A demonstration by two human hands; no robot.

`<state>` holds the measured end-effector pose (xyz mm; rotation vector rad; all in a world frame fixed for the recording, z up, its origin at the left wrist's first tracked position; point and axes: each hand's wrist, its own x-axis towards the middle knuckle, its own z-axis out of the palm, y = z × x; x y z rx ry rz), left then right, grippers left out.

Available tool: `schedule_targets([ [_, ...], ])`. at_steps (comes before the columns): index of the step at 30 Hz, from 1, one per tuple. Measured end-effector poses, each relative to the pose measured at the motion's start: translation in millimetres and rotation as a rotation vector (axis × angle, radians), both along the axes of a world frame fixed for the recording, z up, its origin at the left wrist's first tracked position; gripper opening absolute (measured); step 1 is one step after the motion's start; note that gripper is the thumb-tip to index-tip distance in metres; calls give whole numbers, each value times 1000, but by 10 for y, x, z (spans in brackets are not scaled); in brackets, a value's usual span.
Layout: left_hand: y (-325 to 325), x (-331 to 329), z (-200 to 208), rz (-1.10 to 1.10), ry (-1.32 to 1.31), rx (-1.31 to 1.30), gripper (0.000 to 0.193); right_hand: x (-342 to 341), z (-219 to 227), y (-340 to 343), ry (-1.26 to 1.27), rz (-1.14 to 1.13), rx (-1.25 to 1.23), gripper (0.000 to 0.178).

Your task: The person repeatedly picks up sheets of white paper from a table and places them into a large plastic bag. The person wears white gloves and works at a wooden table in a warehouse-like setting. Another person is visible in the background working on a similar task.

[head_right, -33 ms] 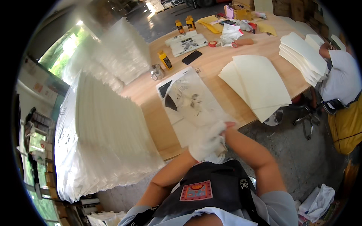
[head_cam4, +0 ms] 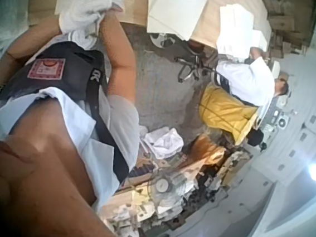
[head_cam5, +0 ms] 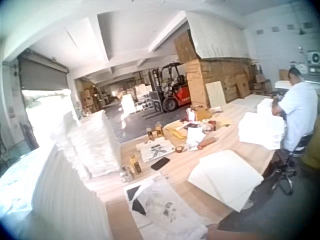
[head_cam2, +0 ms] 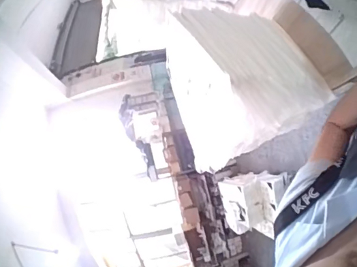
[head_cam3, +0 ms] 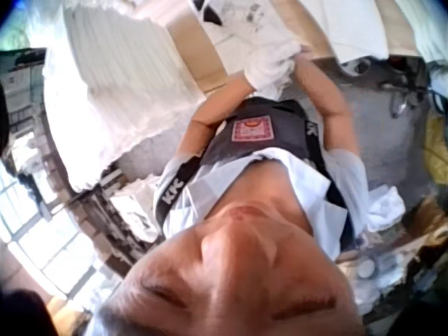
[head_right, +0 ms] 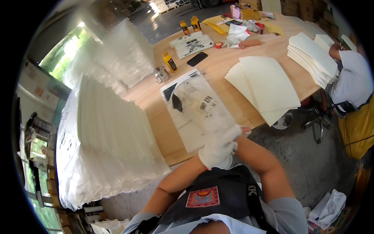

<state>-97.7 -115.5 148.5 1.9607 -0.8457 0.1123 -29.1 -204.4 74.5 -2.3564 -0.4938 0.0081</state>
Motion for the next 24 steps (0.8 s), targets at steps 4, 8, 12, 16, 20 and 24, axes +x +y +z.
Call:
schedule_targets([
  [4,101,171,-375,178,-85,-49,31,-349,-104,71,-163,42,-263,42],
  [8,474,-14,-845,314,303,-55,22,-1029,-111,-189,-390,16,-77,45],
  [12,565,-532,-982,198,50,135,12,-1101,-38,-378,-414,-327,-216,44],
  [16,1107,-708,-1314,354,-255,397,19,-979,-400,-702,144,-269,-667,23],
  [20,1486,-1129,-1537,830,78,257,16,-1230,-119,-656,62,48,-787,17],
  [24,1396,-1683,-1272,688,698,-477,15,-1519,316,-653,246,322,-823,18],
])
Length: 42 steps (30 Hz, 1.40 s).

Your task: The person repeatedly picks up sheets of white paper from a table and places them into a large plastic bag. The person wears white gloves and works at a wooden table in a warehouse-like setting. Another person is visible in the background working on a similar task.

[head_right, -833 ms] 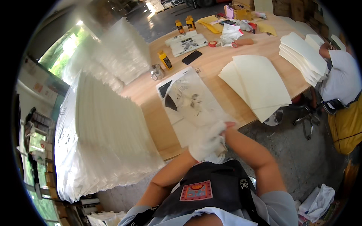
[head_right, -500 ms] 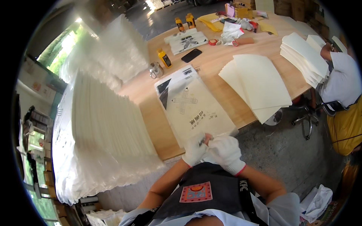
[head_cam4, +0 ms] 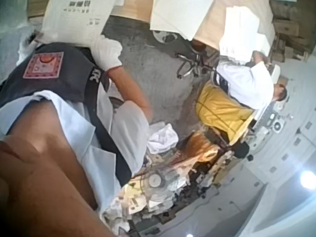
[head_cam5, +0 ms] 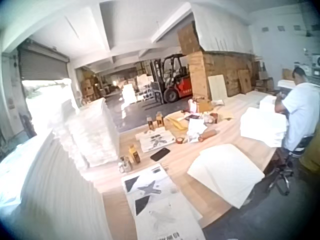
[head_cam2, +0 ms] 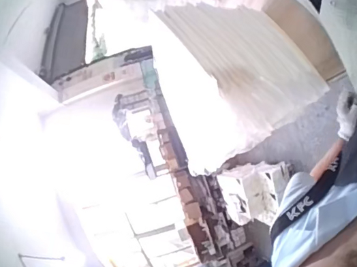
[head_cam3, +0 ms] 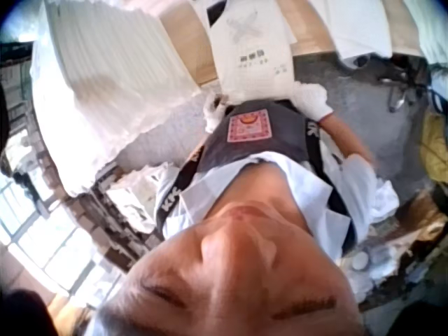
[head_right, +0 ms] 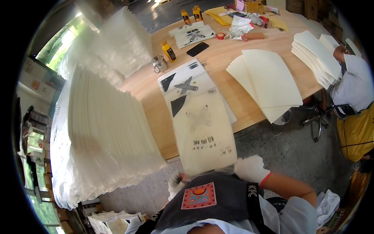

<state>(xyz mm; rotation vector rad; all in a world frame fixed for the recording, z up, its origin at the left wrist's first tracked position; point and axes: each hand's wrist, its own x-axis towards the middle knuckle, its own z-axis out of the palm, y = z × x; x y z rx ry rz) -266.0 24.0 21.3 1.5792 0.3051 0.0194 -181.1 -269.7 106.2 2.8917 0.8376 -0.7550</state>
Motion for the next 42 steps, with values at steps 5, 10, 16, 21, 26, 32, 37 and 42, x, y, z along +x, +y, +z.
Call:
schedule_targets([
  [5,-77,208,224,-147,-97,507,16,81,-137,36,-61,57,35,15],
  [10,26,626,-152,-12,-129,642,20,420,-231,-101,-413,-112,81,8],
  [16,446,-120,-760,-91,196,384,9,143,-566,-421,226,-111,-108,32],
  [21,361,645,-888,-31,457,-14,31,642,-1300,-409,514,-1008,1005,35],
  [26,-244,1192,1308,-265,-114,582,18,551,-1727,214,1015,-988,1580,35],
  [32,22,566,3066,-227,-634,1037,18,873,-320,1076,1365,-624,1750,44],
  [37,834,-167,3768,843,-799,1048,46,1511,1297,1969,1136,-60,1750,39],
  [42,2134,-282,4088,992,-593,933,47,1750,2294,2770,807,198,1512,40],
])
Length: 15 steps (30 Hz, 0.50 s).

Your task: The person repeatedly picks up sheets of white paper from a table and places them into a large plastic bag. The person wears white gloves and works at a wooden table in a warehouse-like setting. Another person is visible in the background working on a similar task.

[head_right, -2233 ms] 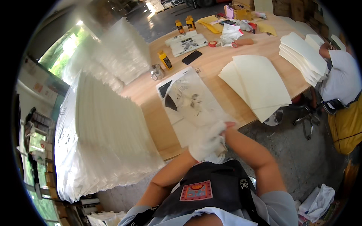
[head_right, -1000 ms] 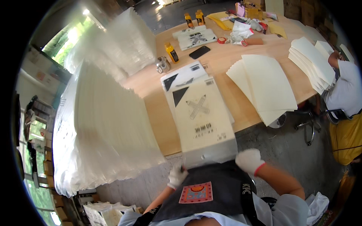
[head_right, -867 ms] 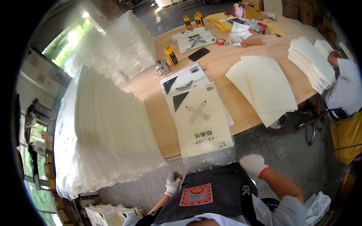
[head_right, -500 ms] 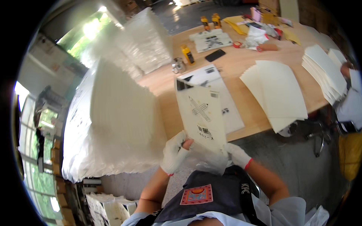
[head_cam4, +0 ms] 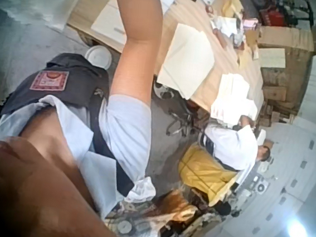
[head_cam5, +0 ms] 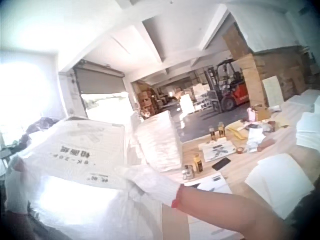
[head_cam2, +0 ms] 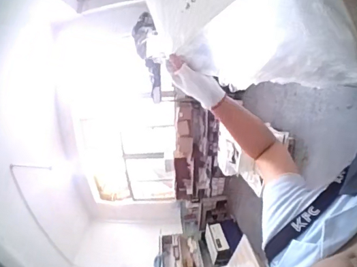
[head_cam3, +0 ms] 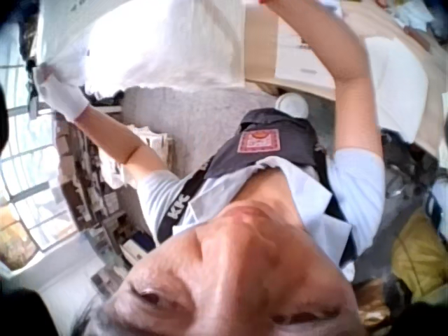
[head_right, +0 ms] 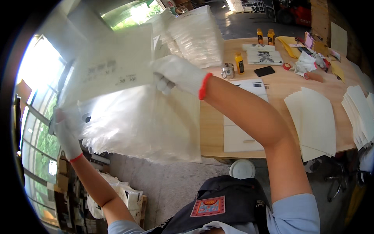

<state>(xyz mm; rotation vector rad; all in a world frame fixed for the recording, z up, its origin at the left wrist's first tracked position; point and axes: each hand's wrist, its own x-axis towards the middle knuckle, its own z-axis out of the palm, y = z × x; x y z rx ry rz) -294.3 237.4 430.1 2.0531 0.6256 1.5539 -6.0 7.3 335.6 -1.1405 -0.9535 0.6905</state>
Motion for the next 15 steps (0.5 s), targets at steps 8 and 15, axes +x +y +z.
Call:
schedule_targets([
  [8,252,-206,-2551,108,65,100,46,-550,-648,-301,-822,-171,-273,53],
  [15,-1895,610,-4744,-818,613,-19,24,-1090,-2715,-1394,-452,-35,-782,43],
])
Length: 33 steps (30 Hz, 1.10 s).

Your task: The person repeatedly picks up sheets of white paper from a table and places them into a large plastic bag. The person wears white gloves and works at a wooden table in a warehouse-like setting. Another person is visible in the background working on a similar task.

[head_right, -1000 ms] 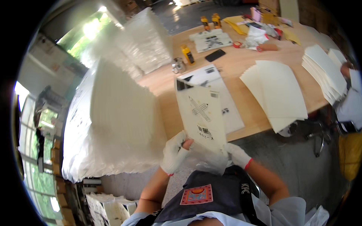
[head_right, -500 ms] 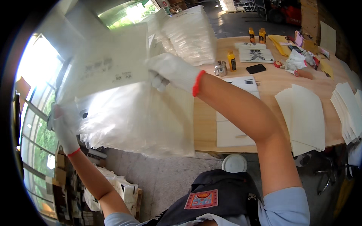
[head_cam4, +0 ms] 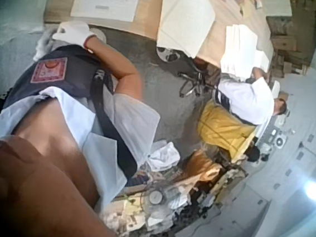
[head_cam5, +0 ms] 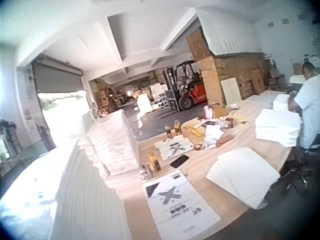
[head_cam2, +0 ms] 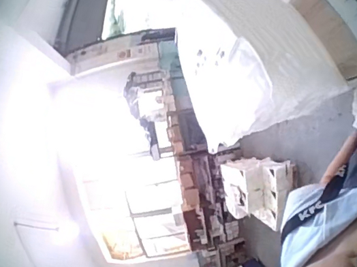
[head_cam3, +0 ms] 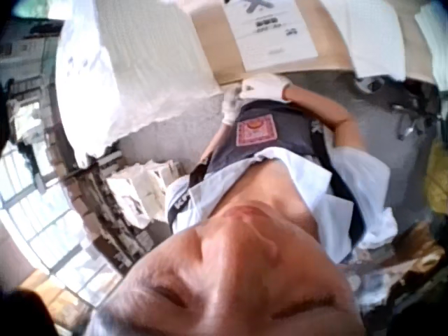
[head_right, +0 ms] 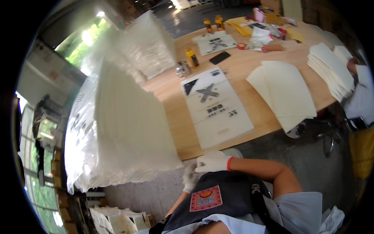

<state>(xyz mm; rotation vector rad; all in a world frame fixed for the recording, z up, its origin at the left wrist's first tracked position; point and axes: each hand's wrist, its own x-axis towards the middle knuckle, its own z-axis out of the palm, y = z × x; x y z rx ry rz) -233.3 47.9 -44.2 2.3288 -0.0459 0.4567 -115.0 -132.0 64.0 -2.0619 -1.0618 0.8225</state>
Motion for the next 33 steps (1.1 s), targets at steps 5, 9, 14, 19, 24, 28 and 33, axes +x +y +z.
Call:
schedule_targets([
  [5,-624,1254,390,-96,106,159,19,-135,-225,-722,-89,-249,-147,40],
  [9,-715,1921,291,-195,271,425,15,-198,-311,-1030,158,-523,-196,37],
  [14,-615,2213,287,-338,439,422,21,-244,-503,-1116,380,-716,-30,39],
  [19,-540,2227,367,-328,373,314,21,141,-498,-957,582,-804,279,35],
  [24,-676,2264,314,-299,-43,330,25,909,-804,-493,150,-1027,423,53],
  [28,-352,2605,-35,-227,176,-451,27,1069,-835,-517,46,-928,177,47],
  [33,-447,2858,763,-283,100,-1549,36,766,-1178,-1304,-235,-912,-159,38],
])
